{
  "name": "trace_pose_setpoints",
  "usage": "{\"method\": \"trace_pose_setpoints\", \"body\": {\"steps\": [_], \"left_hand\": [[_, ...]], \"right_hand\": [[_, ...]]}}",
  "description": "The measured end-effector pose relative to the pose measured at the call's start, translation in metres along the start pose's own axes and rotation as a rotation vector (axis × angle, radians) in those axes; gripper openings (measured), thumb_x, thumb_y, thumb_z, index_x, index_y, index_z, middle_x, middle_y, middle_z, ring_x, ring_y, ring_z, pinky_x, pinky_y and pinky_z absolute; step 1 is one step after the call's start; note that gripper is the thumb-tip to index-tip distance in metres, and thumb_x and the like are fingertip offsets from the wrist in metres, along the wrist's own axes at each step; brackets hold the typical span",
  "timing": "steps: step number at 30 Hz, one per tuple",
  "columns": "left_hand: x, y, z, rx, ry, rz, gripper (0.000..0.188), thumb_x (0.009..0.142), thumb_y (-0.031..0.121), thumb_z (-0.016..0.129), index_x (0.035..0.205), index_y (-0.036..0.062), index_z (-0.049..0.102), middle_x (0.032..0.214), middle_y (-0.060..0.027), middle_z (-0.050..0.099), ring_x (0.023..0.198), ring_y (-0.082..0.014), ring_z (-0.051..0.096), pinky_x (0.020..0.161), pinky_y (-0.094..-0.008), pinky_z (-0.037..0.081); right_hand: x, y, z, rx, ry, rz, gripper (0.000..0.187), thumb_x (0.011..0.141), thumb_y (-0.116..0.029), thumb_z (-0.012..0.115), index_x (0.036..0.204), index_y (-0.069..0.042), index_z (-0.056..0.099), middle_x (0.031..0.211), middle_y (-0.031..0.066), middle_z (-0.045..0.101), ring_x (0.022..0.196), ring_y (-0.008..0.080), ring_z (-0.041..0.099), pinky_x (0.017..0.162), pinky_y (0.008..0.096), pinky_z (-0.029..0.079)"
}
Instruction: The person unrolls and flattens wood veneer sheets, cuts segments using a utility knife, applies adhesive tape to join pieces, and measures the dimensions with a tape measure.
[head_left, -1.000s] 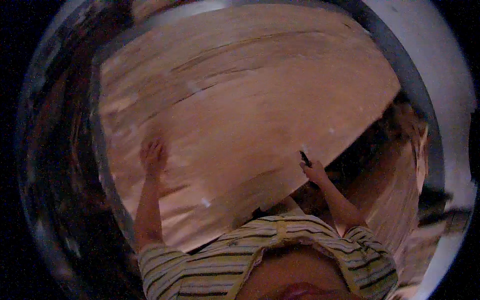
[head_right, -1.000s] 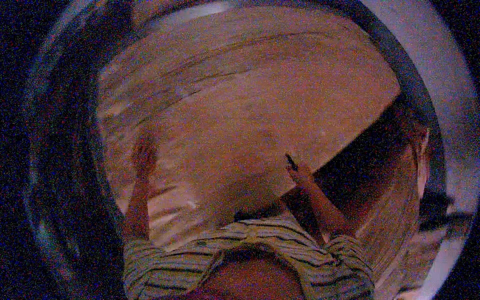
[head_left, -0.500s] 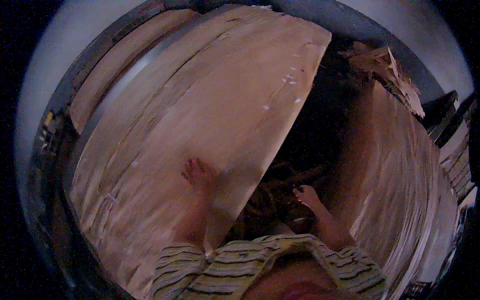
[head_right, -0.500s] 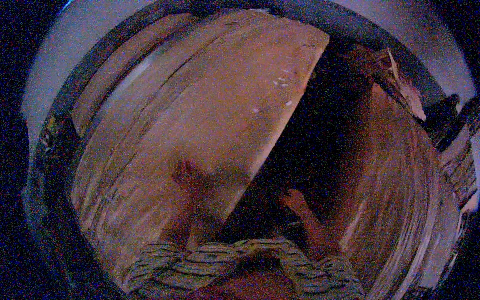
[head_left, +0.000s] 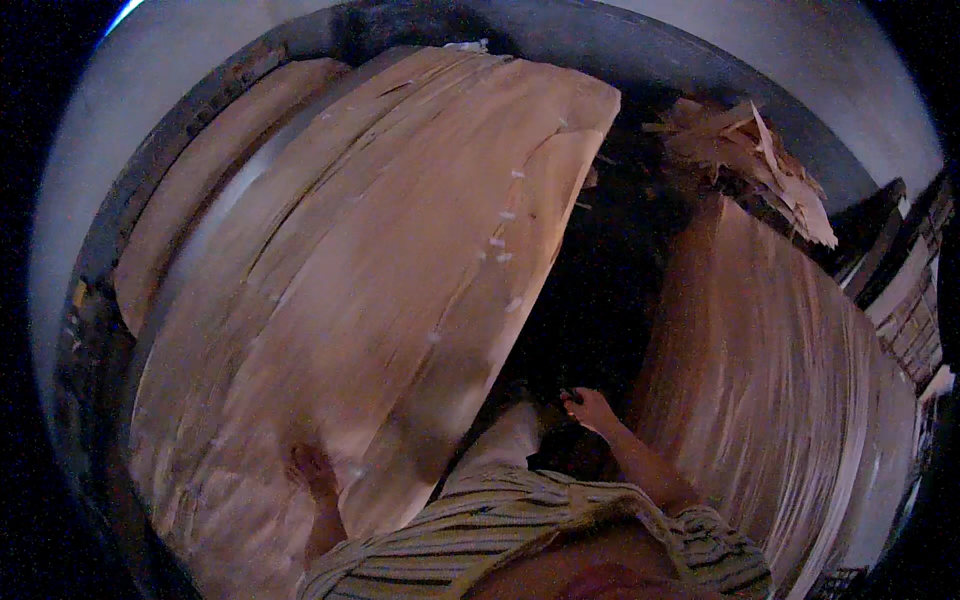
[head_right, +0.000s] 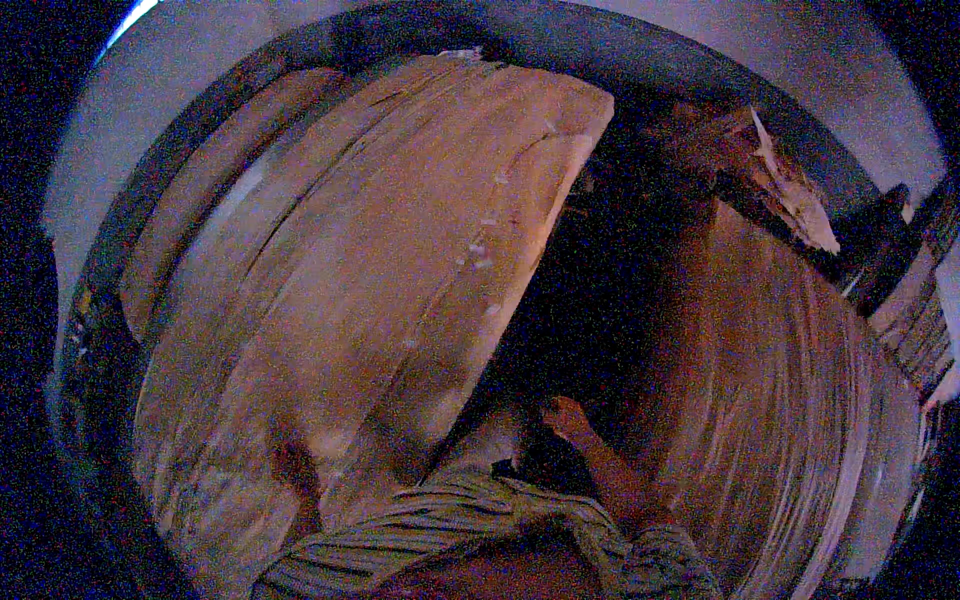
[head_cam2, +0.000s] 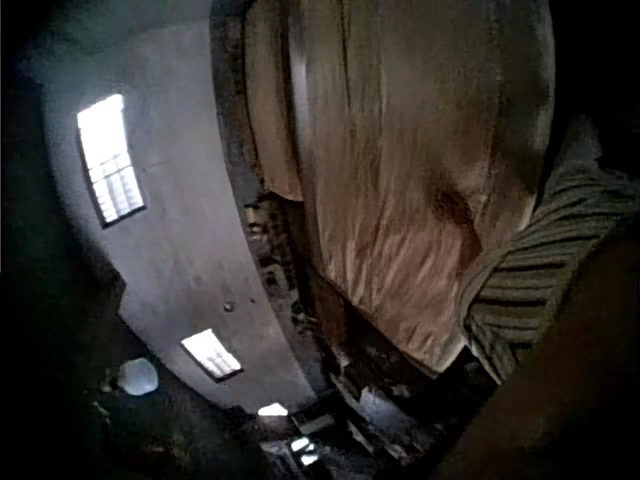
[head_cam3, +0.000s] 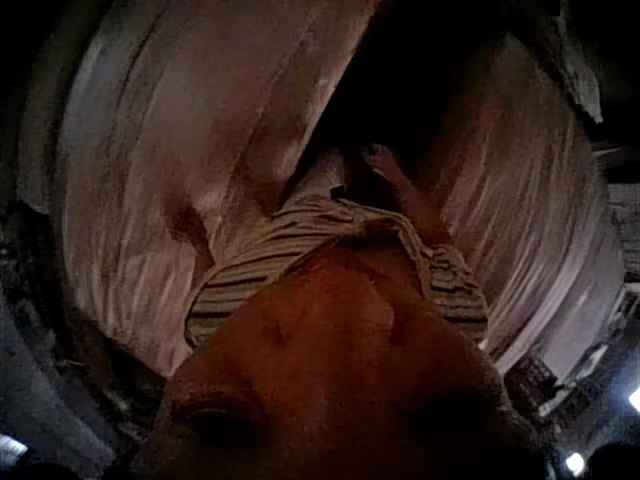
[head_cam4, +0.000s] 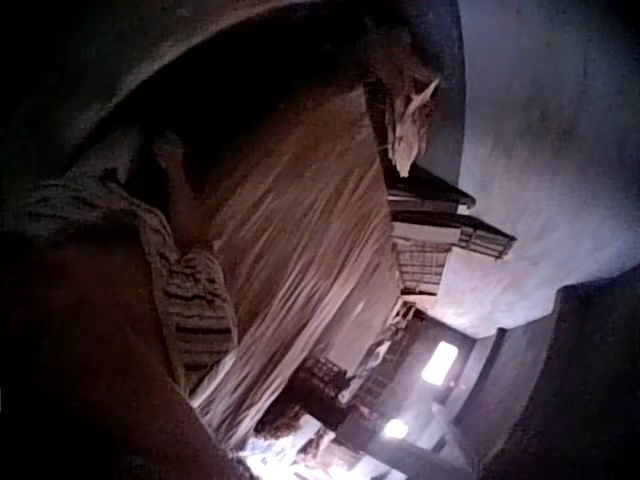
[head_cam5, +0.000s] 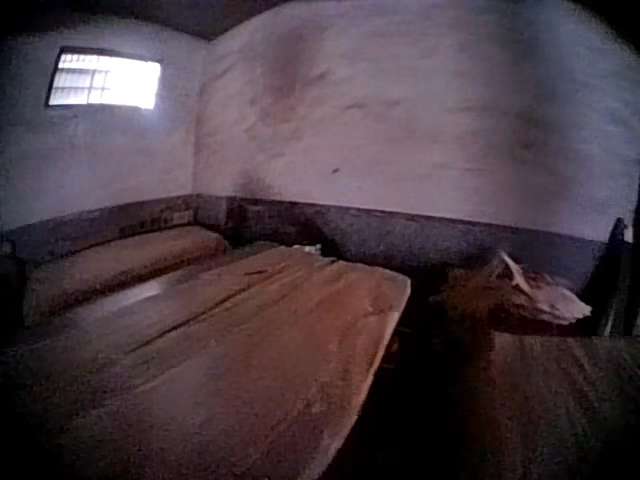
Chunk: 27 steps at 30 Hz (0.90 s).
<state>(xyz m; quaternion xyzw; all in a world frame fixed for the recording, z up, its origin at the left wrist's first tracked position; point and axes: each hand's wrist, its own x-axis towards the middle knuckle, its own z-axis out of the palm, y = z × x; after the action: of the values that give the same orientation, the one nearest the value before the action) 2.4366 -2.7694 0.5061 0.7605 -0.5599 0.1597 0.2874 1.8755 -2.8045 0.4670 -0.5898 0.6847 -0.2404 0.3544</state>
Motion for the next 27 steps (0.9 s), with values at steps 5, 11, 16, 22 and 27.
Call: {"method": "trace_pose_setpoints", "body": {"steps": [5, 11, 16, 22, 27], "left_hand": [[0.078, 0.070, 0.065, 0.450, 0.107, -0.068, 0.030, 0.078, 0.025, 0.049, 0.103, 0.0107, 0.052, 0.104, -0.0109, 0.052, 0.101, -0.0310, 0.044, 0.086, -0.0475, 0.028], [0.188, 0.171, 0.182, 0.553, -0.209, -0.185, 0.045, 0.076, 0.036, 0.047, 0.111, 0.0072, 0.046, 0.116, -0.0133, 0.042, 0.112, -0.0300, 0.033, 0.094, -0.0478, 0.019], [0.257, 0.240, 0.242, 0.461, -0.259, -0.334, 0.057, 0.075, 0.042, 0.047, 0.118, 0.0046, 0.039, 0.125, -0.0145, 0.034, 0.119, -0.0296, 0.026, 0.099, -0.0466, 0.012], [0.264, 0.305, 0.272, 0.336, -0.060, -0.341, 0.058, 0.075, 0.040, 0.049, 0.118, 0.0027, 0.038, 0.128, -0.0132, 0.030, 0.121, -0.0282, 0.023, 0.099, -0.0469, 0.013], [0.309, 0.334, 0.305, 0.291, -0.185, -0.349, 0.059, 0.074, 0.040, 0.050, 0.119, 0.0035, 0.038, 0.126, -0.0124, 0.033, 0.121, -0.0264, 0.024, 0.099, -0.0412, 0.017]], "right_hand": [[0.156, -0.001, -0.055, -0.231, 0.038, -0.194, 0.021, 0.075, -0.014, 0.055, 0.094, -0.005, 0.058, 0.079, 0.0108, 0.060, 0.069, 0.0185, 0.057, 0.062, 0.0297, 0.045], [0.312, -0.080, -0.143, -0.252, 0.021, -0.160, 0.020, 0.077, -0.008, 0.051, 0.095, -0.004, 0.057, 0.087, 0.0145, 0.059, 0.079, 0.0248, 0.057, 0.069, 0.0333, 0.044], [0.419, -0.116, -0.181, -0.353, 0.065, -0.373, 0.029, 0.076, -0.002, 0.047, 0.104, -0.006, 0.052, 0.097, 0.0156, 0.057, 0.089, 0.0299, 0.054, 0.076, 0.0349, 0.044], [0.582, -0.114, -0.179, -0.512, 0.019, -0.776, 0.037, 0.073, -0.002, 0.046, 0.109, -0.007, 0.048, 0.113, 0.0120, 0.048, 0.108, 0.0255, 0.043, 0.091, 0.0383, 0.032], [0.708, -0.159, -0.144, -0.997, 0.268, -1.006, 0.045, 0.075, -0.012, 0.045, 0.119, -0.013, 0.039, 0.120, 0.0043, 0.040, 0.115, 0.0225, 0.033, 0.095, 0.0438, 0.022]]}}
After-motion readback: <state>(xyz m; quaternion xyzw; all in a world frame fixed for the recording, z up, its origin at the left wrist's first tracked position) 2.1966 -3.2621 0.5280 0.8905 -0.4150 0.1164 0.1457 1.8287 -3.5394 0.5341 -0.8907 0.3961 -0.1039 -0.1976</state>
